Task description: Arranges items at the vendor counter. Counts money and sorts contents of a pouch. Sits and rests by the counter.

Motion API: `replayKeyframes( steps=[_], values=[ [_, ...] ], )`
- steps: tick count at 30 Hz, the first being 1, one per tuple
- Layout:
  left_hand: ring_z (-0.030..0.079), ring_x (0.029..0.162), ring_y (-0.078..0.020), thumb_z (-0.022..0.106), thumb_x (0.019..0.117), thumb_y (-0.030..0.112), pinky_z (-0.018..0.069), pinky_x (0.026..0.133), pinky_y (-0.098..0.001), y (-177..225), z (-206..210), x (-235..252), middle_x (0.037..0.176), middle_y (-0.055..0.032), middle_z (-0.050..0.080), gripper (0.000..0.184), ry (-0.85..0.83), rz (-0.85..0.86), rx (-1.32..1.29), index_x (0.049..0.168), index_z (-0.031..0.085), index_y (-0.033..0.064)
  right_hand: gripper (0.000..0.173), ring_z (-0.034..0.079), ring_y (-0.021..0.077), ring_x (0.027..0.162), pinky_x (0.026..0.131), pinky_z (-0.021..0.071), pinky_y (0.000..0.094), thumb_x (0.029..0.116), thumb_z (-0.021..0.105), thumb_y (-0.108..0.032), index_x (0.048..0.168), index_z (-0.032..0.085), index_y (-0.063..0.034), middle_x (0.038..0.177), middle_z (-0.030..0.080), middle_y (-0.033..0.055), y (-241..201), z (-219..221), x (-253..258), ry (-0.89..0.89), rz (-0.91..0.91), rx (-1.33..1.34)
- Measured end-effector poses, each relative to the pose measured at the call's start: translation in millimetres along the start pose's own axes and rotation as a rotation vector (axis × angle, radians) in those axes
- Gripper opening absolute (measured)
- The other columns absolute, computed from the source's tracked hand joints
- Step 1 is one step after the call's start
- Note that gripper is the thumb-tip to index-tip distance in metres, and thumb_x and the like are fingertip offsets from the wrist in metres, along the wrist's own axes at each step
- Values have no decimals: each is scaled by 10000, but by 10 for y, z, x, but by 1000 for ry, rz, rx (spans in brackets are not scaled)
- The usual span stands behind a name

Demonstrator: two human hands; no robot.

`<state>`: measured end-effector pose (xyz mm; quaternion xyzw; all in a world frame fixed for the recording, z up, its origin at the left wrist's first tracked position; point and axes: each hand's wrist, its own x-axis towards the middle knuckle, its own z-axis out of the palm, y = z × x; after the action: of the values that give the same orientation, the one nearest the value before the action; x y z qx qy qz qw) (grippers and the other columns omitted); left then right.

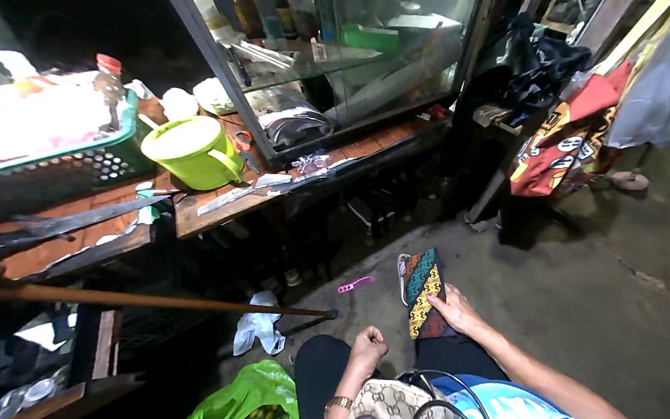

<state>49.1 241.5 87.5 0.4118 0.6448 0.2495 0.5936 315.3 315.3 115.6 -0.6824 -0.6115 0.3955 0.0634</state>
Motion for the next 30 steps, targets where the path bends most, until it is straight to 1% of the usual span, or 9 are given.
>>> replayKeyframes(
  steps=[3, 9, 13, 15, 19, 21, 23, 27, 30],
  values=[
    [523, 643, -132, 739, 774, -47, 457, 604, -318, 5, 0, 0, 719, -24, 538, 198, -8, 2, 13, 840, 581, 53, 735, 389, 344, 1478, 1200, 327, 538, 1007, 488, -596, 1477, 506, -32, 1566, 445, 191, 6, -2, 16, -4, 0, -3],
    [521, 645, -128, 740, 772, -53, 456, 604, -312, 1, -8, -12, 726, -25, 536, 205, -13, 2, 3, 838, 577, 53, 711, 375, 345, 1485, 1203, 314, 545, 1011, 494, -579, 1466, 520, -33, 1570, 442, 183, -17, 0, -4, -4, 0, 5],
    [519, 641, -122, 740, 784, -58, 457, 606, -304, 15, -10, -29, 720, -21, 535, 204, -15, -5, -7, 839, 577, 50, 724, 380, 350, 1482, 1199, 319, 549, 1010, 492, -585, 1481, 502, -35, 1576, 432, 188, -16, 10, -14, -4, 7, -6],
    [530, 642, -121, 733, 781, -63, 467, 610, -303, 19, -6, -27, 719, -20, 542, 204, -17, -4, -24, 837, 575, 53, 728, 379, 350, 1482, 1199, 322, 545, 1010, 489, -589, 1478, 505, -32, 1574, 435, 186, -8, 10, -13, -3, 3, -8],
    [574, 649, -133, 736, 776, -79, 517, 643, -320, 24, 2, -22, 724, -33, 573, 215, -27, 2, -57, 839, 570, 41, 718, 376, 344, 1485, 1201, 320, 540, 1013, 484, -584, 1466, 518, -27, 1575, 436, 185, -5, 2, 0, -6, -2, -4],
    [559, 651, -133, 759, 773, -65, 500, 635, -317, 27, 4, -22, 729, -31, 560, 230, -34, -10, -53, 842, 570, 46, 716, 381, 332, 1485, 1204, 324, 527, 1011, 485, -590, 1461, 526, -35, 1574, 443, 175, 1, -3, 9, -5, 3, -2],
    [561, 654, -131, 775, 776, -46, 501, 631, -315, 28, 4, -19, 733, -30, 566, 235, -36, -19, -50, 837, 571, 52, 717, 397, 335, 1473, 1200, 331, 529, 1007, 497, -590, 1453, 530, -31, 1561, 454, 184, 2, -4, 12, 0, 8, 10],
    [552, 640, -123, 781, 787, -24, 493, 598, -306, -8, 2, -18, 736, -30, 562, 226, -38, 10, -53, 850, 575, 45, 772, 427, 367, 1445, 1183, 351, 549, 994, 511, -606, 1479, 487, -7, 1557, 446, 209, -6, -9, 15, 1, 27, 17],
    [549, 632, -119, 779, 790, -26, 492, 594, -300, -16, -2, -22, 732, -27, 560, 227, -36, 21, -70, 855, 573, 44, 774, 406, 365, 1460, 1193, 334, 547, 996, 509, -603, 1491, 475, -9, 1575, 426, 205, -19, -8, -2, 1, 30, 17]
  ],
)
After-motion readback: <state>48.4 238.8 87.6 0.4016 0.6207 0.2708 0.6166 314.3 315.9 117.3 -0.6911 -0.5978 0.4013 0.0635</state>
